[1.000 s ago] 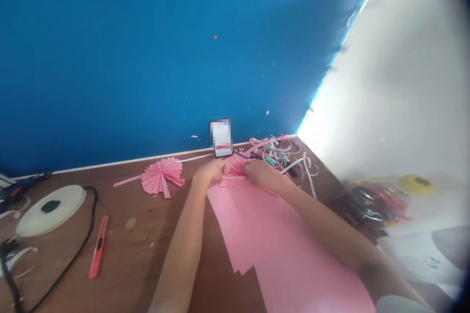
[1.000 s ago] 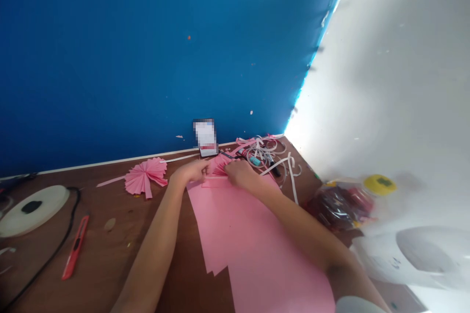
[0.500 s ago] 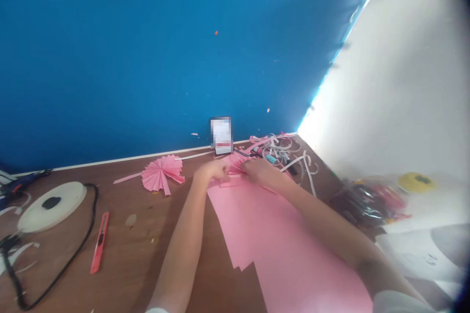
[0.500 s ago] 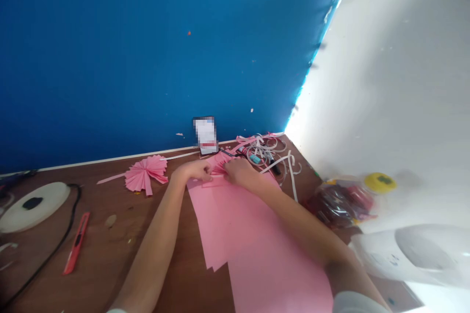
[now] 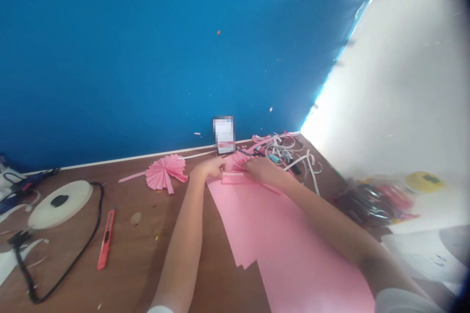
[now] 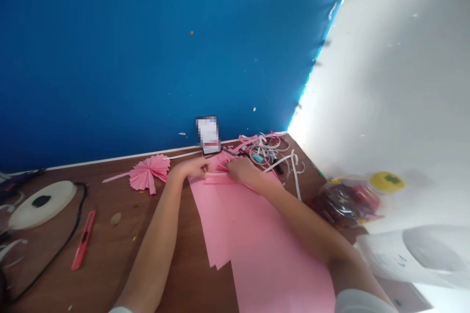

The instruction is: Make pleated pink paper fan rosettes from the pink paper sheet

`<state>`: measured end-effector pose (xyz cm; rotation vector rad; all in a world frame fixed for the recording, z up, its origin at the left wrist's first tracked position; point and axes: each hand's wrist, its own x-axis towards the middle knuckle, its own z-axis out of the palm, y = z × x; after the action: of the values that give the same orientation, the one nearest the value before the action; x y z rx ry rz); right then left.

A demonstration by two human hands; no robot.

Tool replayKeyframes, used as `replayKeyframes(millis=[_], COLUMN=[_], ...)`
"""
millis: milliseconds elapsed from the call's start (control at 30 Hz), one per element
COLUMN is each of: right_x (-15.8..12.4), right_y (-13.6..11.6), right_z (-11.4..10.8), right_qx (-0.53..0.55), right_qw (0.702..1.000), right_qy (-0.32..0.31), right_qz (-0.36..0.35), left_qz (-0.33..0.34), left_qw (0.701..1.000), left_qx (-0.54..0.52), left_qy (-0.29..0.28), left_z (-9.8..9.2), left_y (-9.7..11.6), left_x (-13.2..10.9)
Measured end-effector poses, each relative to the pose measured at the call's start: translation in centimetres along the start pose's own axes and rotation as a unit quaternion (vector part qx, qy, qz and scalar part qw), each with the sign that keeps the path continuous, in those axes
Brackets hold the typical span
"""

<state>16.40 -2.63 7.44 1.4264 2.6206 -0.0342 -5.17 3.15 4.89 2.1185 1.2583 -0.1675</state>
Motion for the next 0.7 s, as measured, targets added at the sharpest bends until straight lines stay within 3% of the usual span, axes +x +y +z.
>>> replayKeyframes(millis=[133, 333, 467, 700], right_x=[-0.1, 0.1, 0.2, 0.1], right_y=[0.1, 0.4, 0.3, 0.1], right_z=[0.2, 1.0, 1.0, 0.8], right_qx=[-0.009, -0.021, -0.022, -0.017], right_qw=[1.0, 1.0, 0.999, 0.999], right_qy=[0.005, 0.011, 0.021, 0.019], right_qz=[-0.017, -0.019, -0.017, -0.019], left_qz=[0.021, 0.03, 0.028, 0.018], left_qw=[0.999, 0.996, 0.997, 0.994], left_qx=[-0.025, -0.063, -0.058, -0.065], left_qy=[0.008, -0.047, -0.04, -0.087], left_z=[0.0, -0.1, -0.1, 0.1], left_y=[-0.5, -0.8, -1.2, -1.9], left_x=[0.0, 0.3, 0.4, 0.8])
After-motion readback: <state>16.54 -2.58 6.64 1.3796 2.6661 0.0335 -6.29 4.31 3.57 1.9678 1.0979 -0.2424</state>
